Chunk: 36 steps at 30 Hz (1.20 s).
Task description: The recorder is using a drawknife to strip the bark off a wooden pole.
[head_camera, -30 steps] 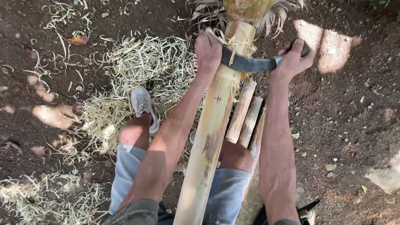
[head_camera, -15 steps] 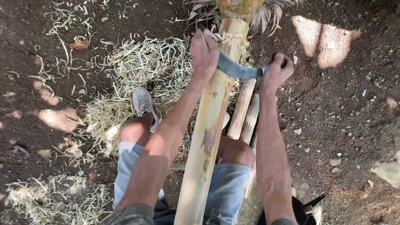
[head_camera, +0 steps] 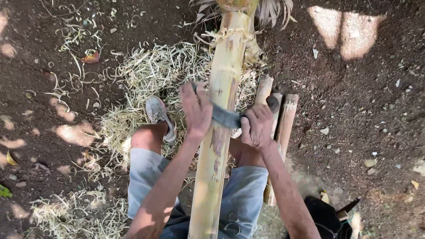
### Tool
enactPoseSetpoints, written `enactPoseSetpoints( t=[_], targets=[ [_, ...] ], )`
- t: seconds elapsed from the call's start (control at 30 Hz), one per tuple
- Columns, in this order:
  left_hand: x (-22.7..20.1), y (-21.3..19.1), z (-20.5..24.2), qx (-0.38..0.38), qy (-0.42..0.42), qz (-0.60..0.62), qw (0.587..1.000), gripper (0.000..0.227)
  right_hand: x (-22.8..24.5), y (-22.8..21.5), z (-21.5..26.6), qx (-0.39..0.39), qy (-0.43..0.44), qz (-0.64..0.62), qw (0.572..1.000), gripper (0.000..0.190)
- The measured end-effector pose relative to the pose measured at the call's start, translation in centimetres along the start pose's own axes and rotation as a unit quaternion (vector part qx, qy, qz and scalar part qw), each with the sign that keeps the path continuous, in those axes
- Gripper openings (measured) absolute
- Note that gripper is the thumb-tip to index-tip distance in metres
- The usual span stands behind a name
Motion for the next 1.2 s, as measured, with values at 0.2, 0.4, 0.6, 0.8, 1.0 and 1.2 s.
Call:
enactPoseSetpoints(
  t=[0.2,0.4,0.6,0.8,1.0,1.2],
  targets=[
    [-9.1,-2.7,0.2,0.117,0.370,-0.123,0.913,0.025,2.0,0.0,-1.0,0.028,-0.012,-0.013,0.999,0.012],
    [-6.7,1.2,-2.0,0.303,0.302,-0.191,0.884,0.029,-0.6,1.6,-2.0,0.060,-0.004,0.022,0.998,0.016],
    [-3.6,3.7,-4.7,0.260,0.315,-0.232,0.883,0.023,-3.9,0.7,-6.1,-0.003,-0.060,0.074,0.995,0.014],
    [-4.0,5.6,-10.6,0.252,0.339,-0.256,0.869,0.019,-9.6,3.5,-8.2,0.002,0.040,0.059,0.997,0.015],
    [-4.7,5.1,-10.1,0.214,0.374,-0.247,0.868,0.015,-8.0,2.3,-8.1,-0.027,-0.002,0.093,0.995,0.008],
    [-5.1,5.3,-8.4,0.266,0.334,-0.308,0.850,0.019,-12.6,1.4,-5.4,-0.195,0.227,0.031,0.954,0.075]
  ],
)
Point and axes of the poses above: each hand's wrist, its own z-axis away from the middle knuckle, its own y-axis out of the palm, x = y × z, the point moved 9 cm from there along -z, towards the middle knuckle, and after that the axes turned 3 degrees about -x, right-handed, at the moved point
